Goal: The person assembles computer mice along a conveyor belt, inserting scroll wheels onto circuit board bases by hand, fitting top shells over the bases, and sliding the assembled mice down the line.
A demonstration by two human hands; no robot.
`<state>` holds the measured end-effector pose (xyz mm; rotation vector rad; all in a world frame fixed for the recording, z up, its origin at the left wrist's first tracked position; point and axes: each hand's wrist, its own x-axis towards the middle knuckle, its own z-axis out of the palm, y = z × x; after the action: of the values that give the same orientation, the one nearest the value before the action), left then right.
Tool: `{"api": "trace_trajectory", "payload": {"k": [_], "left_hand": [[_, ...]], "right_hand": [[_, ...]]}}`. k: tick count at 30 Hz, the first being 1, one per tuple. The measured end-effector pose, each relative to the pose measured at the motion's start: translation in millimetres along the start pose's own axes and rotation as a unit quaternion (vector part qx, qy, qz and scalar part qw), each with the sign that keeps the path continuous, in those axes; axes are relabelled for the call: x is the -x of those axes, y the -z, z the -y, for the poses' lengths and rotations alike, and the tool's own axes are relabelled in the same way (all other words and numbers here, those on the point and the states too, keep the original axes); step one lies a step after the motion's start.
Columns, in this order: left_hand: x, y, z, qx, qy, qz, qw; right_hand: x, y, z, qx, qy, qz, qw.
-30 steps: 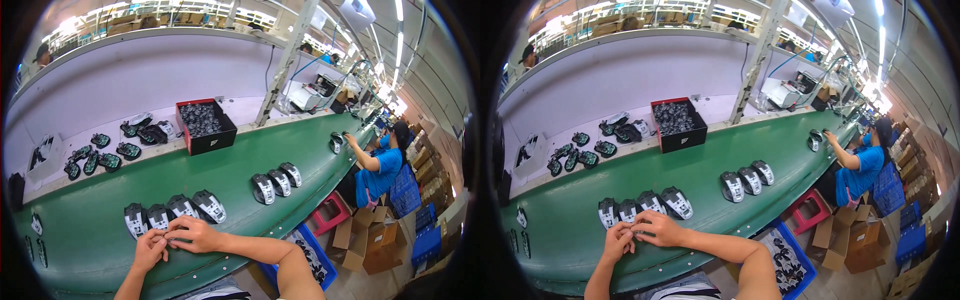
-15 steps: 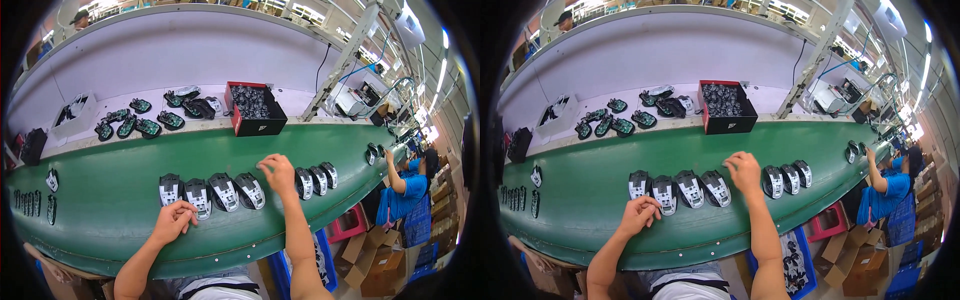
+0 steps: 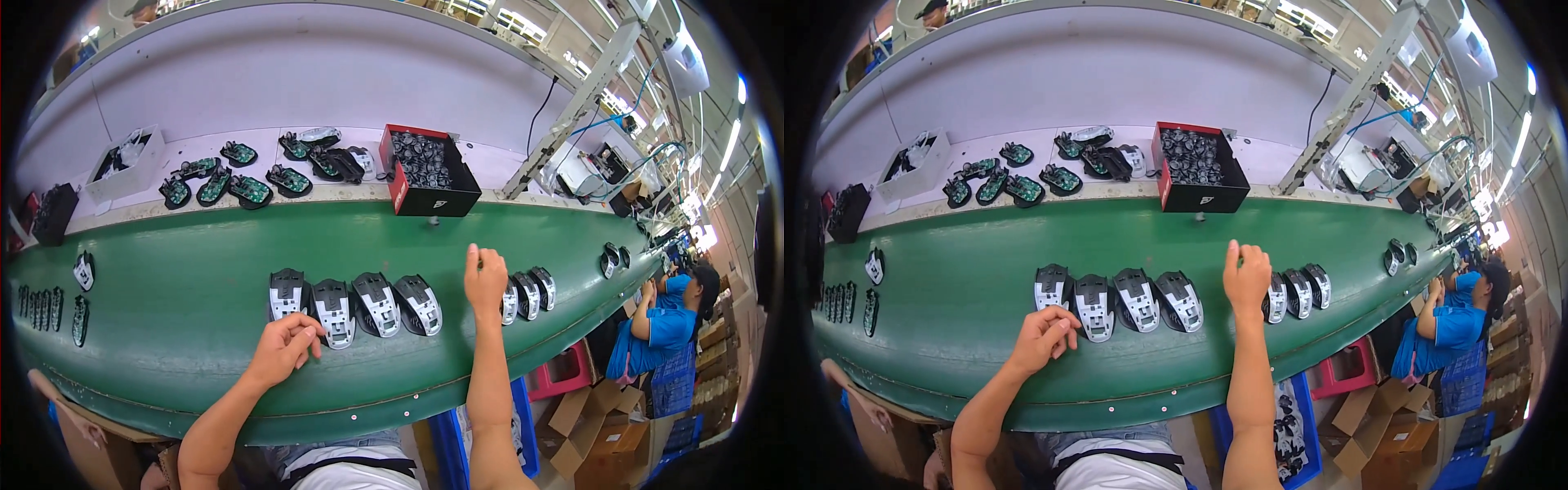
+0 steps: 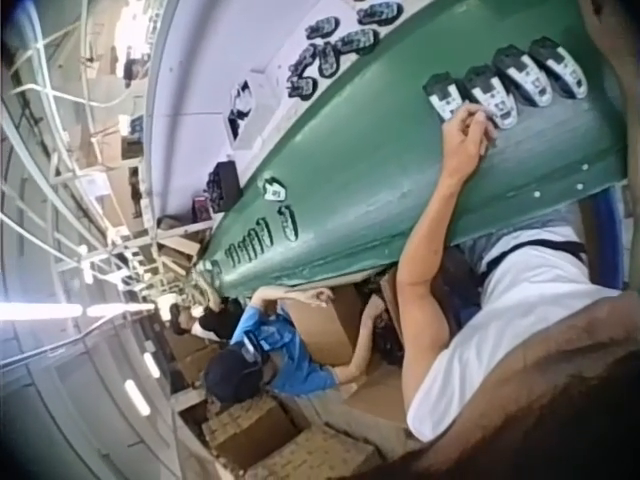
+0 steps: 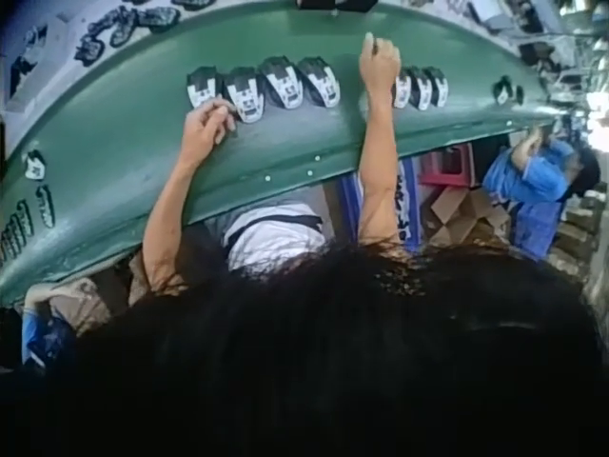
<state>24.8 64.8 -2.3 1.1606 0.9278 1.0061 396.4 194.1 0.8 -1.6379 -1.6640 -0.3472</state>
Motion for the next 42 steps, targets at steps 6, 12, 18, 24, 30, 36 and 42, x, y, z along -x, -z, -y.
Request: {"api": "trace_trajectory", "payload": {"k": [6,12,18,24,30,36,42], "left_hand": [[4,-1,2,-0.011,-0.01,0.011,1.0],[6,-3,13,-0.154,-0.074,-0.039,0.985],[-2,-8,13,-0.175,-0.091,-0.013,0.98],[10,6,6,-0.035,-0.031,-0.001,0.999],[-2,-29,33,0.242,0.166,0.088,0.952],[4,-29,19,0.266,0.139,0.07,0.951],[-1,-44,44,0.303,0.038,0.079,0.949]], "right_hand": [[15,-22,19,-0.106,-0.029,0.108,0.988],[19,-11,88,-0.254,0.14,0.187,0.938],[15,-25,77,-0.171,0.132,0.294,0.931],[24,0,139,-0.333,0.173,0.069,0.924],[94,35,167,-0.401,0.355,0.207,0.818],[103,38,174,-0.435,0.312,0.258,0.805],[113,21,180,-0.362,0.413,0.149,0.822]]}}
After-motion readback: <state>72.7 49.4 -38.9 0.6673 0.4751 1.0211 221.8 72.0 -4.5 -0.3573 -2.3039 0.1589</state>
